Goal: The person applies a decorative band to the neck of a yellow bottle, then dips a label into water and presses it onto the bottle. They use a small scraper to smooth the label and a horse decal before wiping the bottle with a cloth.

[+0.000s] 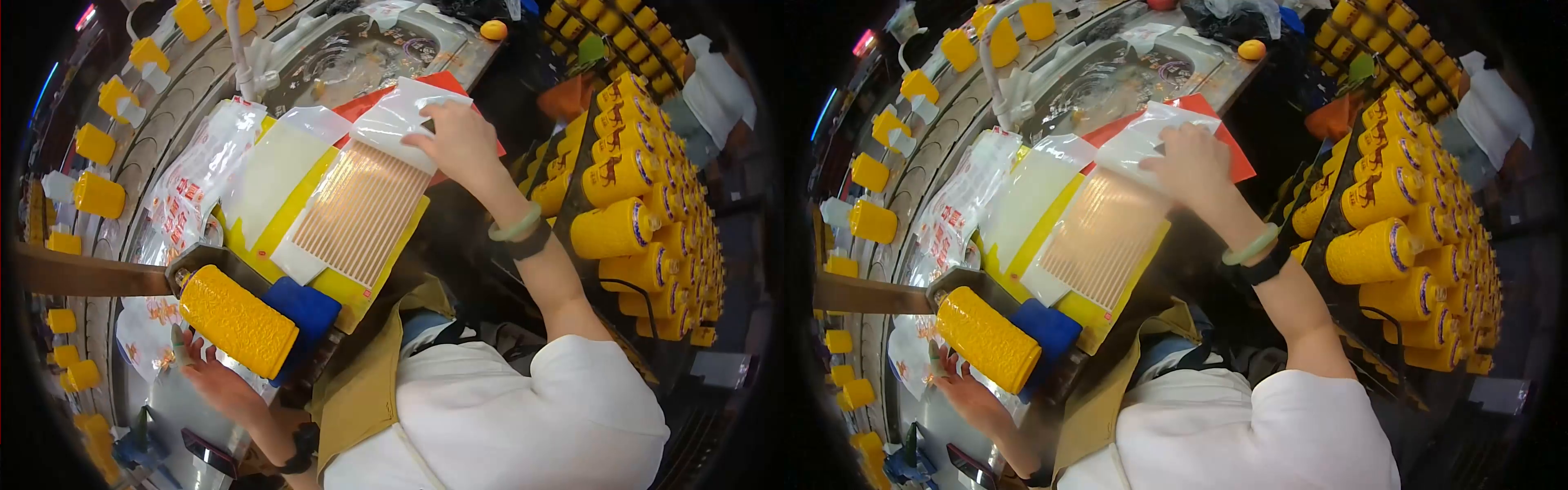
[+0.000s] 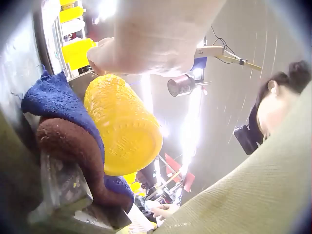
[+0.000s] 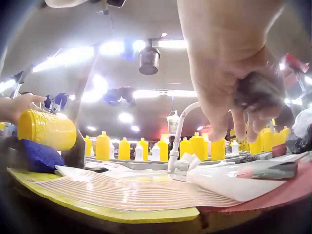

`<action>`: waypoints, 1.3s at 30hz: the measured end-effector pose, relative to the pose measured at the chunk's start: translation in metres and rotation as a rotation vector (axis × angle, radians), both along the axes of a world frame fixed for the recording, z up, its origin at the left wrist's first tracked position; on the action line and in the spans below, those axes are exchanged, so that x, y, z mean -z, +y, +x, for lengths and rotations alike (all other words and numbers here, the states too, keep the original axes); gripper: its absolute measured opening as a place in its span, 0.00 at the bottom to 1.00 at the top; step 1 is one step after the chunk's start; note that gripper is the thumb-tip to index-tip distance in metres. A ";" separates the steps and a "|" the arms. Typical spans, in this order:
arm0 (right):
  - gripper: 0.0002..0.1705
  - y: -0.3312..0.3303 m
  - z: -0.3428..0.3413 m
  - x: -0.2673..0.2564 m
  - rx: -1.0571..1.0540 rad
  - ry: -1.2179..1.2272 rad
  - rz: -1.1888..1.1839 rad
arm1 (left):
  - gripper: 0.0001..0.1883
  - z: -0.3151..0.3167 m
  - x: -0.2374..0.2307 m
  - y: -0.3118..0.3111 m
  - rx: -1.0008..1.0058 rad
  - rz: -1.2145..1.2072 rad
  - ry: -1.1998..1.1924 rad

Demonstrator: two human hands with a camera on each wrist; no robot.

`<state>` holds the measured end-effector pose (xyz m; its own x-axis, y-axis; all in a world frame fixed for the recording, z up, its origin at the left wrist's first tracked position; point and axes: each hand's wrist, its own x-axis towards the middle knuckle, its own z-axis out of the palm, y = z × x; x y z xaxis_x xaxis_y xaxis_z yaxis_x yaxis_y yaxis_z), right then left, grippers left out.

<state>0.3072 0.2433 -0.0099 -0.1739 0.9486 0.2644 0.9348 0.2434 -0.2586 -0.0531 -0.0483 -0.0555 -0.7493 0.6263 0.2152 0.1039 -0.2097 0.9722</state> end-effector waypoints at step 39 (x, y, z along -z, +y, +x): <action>0.30 -0.310 0.173 0.030 0.278 0.064 -0.335 | 0.26 -0.046 -0.058 0.040 -0.065 -0.198 0.370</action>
<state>0.4797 -0.0672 -0.0398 0.1067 0.9923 -0.0635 0.9327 -0.1220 -0.3395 -0.0991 -0.0086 0.0024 -0.6838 0.6361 0.3574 0.4601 -0.0043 0.8878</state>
